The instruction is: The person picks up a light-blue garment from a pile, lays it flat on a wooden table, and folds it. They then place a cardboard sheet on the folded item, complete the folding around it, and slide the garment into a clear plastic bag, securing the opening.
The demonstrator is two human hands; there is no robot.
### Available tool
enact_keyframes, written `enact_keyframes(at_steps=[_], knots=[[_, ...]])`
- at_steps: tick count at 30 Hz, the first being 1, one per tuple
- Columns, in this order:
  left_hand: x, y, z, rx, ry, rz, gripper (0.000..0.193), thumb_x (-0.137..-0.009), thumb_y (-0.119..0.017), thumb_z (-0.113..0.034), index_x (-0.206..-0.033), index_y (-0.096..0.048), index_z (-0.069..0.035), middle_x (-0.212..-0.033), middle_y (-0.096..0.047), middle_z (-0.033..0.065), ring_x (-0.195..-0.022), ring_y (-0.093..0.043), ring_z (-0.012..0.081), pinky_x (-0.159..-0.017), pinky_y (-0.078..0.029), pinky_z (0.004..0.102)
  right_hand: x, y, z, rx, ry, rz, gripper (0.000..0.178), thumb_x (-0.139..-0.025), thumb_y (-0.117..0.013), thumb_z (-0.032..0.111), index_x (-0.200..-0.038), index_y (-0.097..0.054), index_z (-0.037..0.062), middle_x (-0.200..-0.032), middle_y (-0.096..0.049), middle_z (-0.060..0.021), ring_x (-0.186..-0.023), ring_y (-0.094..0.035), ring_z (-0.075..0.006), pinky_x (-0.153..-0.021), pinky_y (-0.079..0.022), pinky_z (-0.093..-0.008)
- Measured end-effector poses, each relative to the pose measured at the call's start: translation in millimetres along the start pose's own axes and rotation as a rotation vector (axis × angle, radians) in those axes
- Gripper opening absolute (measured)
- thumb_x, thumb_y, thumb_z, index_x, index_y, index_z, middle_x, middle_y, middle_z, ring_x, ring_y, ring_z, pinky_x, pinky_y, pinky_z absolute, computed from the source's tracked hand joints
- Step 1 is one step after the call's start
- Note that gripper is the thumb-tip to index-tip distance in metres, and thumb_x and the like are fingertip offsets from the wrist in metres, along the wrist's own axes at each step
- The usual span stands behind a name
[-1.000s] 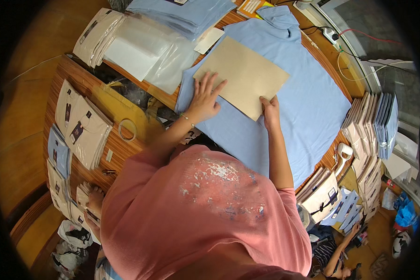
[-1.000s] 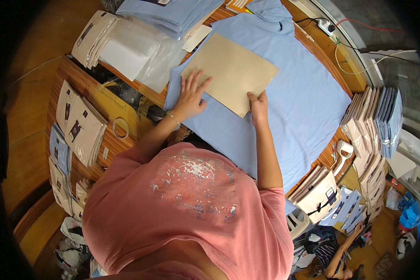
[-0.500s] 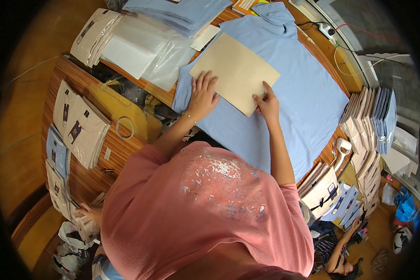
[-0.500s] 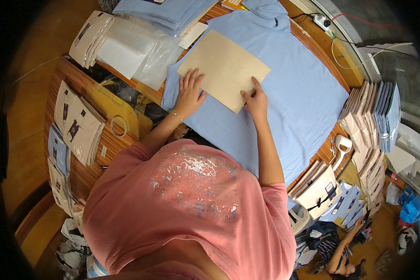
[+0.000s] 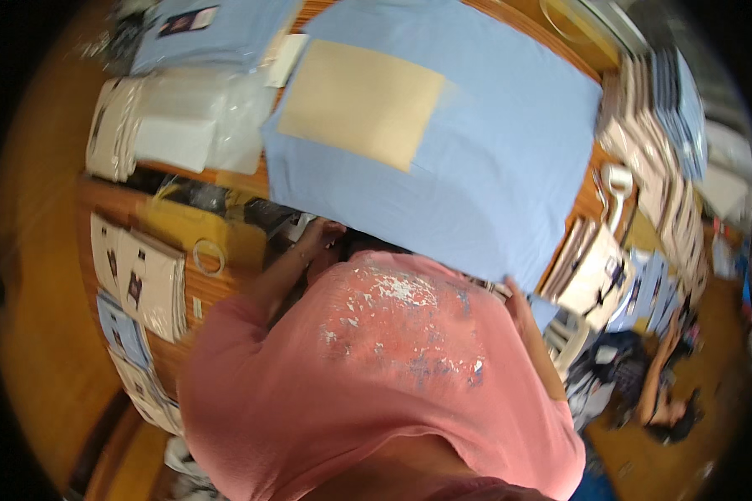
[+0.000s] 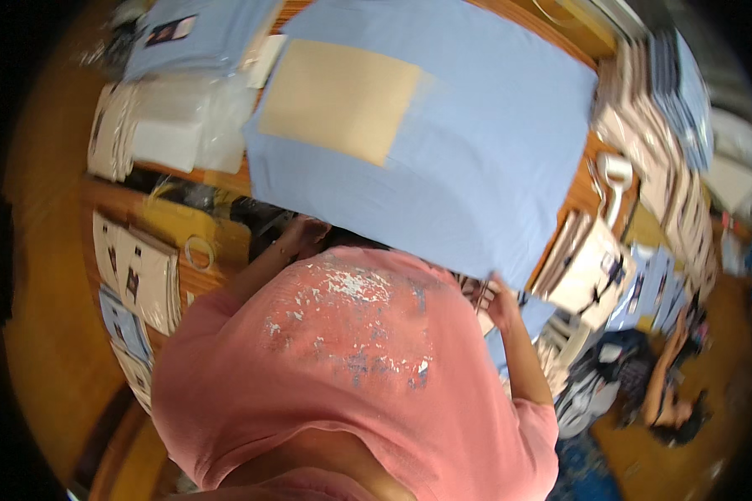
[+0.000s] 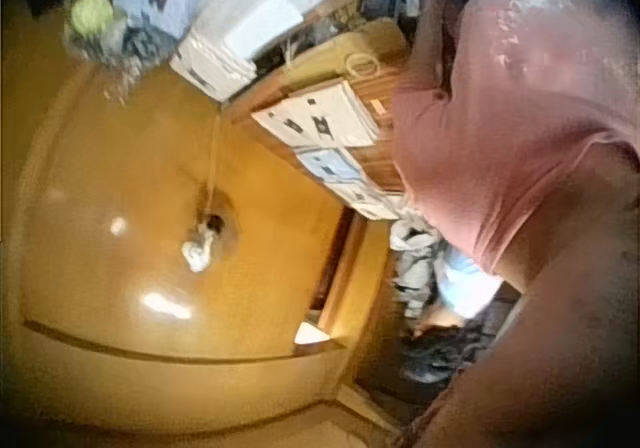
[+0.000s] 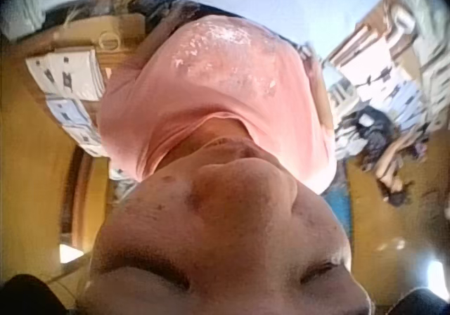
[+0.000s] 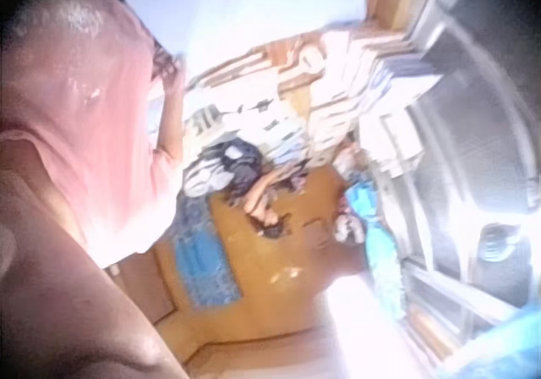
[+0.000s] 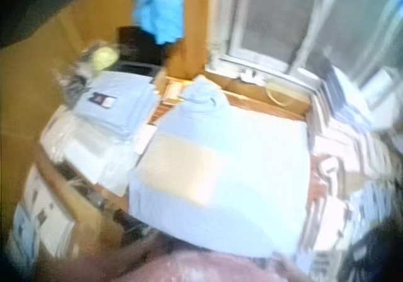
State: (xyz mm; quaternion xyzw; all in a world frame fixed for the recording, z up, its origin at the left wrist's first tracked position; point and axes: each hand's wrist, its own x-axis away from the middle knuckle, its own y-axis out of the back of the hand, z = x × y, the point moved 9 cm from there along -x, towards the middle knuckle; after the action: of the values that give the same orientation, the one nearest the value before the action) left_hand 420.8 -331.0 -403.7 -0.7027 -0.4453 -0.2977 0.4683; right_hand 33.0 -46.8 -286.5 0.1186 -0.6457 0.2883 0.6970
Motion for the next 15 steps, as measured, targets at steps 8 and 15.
enact_keyframes(at_steps=[8, 15], knots=[[-23.1, -12.9, -18.9, 0.326, -0.045, -0.082, 0.037, -0.090, -0.048, -0.027, -0.117, -0.051, -0.002, -0.118, -0.053, 0.0117, -0.108, -0.051, 0.0225, -0.090, -0.044, 0.0385, 10.1, 62.1, 14.5, -0.289, 0.436, -0.501, 0.041, -0.083, -0.066, 0.026, -0.116, -0.047, 0.0106, -0.109, -0.056, -0.0026, -0.095, -0.055, -0.0173, -0.070, -0.051, -0.0344], [161.0, -72.1, -120.0, 0.531, -0.549, -0.644, 0.047, -0.094, -0.037, -0.037, -0.130, -0.040, -0.007, -0.131, -0.044, 0.0129, -0.119, -0.042, 0.0325, -0.104, -0.030, 0.0451, 77.8, 9.8, 60.6, -0.030, 0.671, -0.421, 0.028, -0.084, -0.061, 0.015, -0.109, -0.051, 0.0096, -0.079, -0.058, -0.0023, -0.065, -0.054, -0.0093, -0.045, -0.043, -0.0218]])
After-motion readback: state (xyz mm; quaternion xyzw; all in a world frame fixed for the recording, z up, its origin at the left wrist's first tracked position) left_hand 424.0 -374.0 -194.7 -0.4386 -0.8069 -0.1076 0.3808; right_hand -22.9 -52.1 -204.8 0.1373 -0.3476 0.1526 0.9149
